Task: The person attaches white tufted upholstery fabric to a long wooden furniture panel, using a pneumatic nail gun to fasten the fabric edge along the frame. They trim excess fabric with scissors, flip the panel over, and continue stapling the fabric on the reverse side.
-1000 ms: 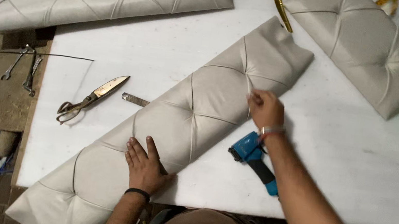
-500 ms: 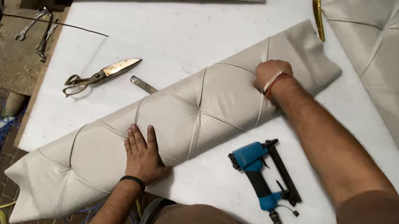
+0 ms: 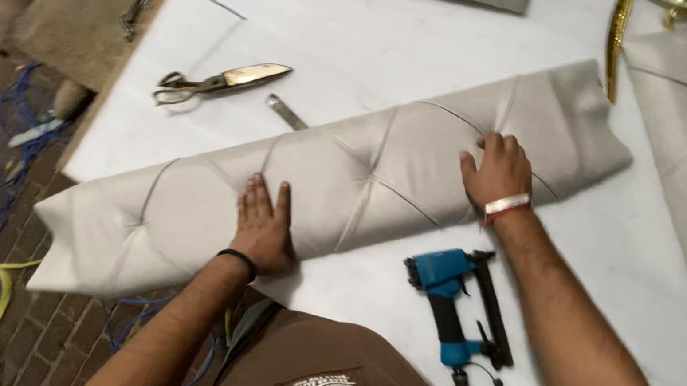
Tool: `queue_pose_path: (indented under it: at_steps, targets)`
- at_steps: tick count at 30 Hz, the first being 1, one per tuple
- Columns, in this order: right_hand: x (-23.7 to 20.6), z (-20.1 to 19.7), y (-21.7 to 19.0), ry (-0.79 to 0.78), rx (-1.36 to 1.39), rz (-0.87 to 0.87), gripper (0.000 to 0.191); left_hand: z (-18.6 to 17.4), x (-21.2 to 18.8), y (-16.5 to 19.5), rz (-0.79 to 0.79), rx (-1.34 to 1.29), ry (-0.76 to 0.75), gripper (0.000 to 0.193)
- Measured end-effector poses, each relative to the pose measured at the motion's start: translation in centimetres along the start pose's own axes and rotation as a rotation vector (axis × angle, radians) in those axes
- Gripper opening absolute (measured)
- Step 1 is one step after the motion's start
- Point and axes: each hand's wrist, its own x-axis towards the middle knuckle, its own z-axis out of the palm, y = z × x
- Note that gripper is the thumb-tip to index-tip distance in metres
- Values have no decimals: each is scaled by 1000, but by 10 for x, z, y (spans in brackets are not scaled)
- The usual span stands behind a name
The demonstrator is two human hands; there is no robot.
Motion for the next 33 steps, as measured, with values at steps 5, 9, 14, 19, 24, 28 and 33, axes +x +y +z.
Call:
queue_pose_path:
  at_steps: [5, 9, 14, 19, 24, 28, 33]
  targets:
    - [-33, 52, -59, 126, -209, -152, 90, 6, -7, -8, 34, -124, 67, 124]
    - [-49, 68, -101, -199, -132, -263, 101, 31, -8, -24, 136, -120, 226, 114]
    - [-50, 68, -110, -137, -157, -257, 102, 67, -15, -59, 209, -181, 396, 105]
    - [-39, 81, -90, -36, -149, -265, 99, 97, -32, -101, 59, -217, 539, 97]
    - [-28, 88, -71, 15, -87, -292, 100, 132, -49, -149, -232, -76, 600, 95]
    - [-22, 83, -62, 47, -131, -294, 98, 148, -43, -173, -207, 27, 786, 91]
    - [-26, 69, -61, -6, -79, -182, 90, 120, -47, -172, -76, -8, 770, 94]
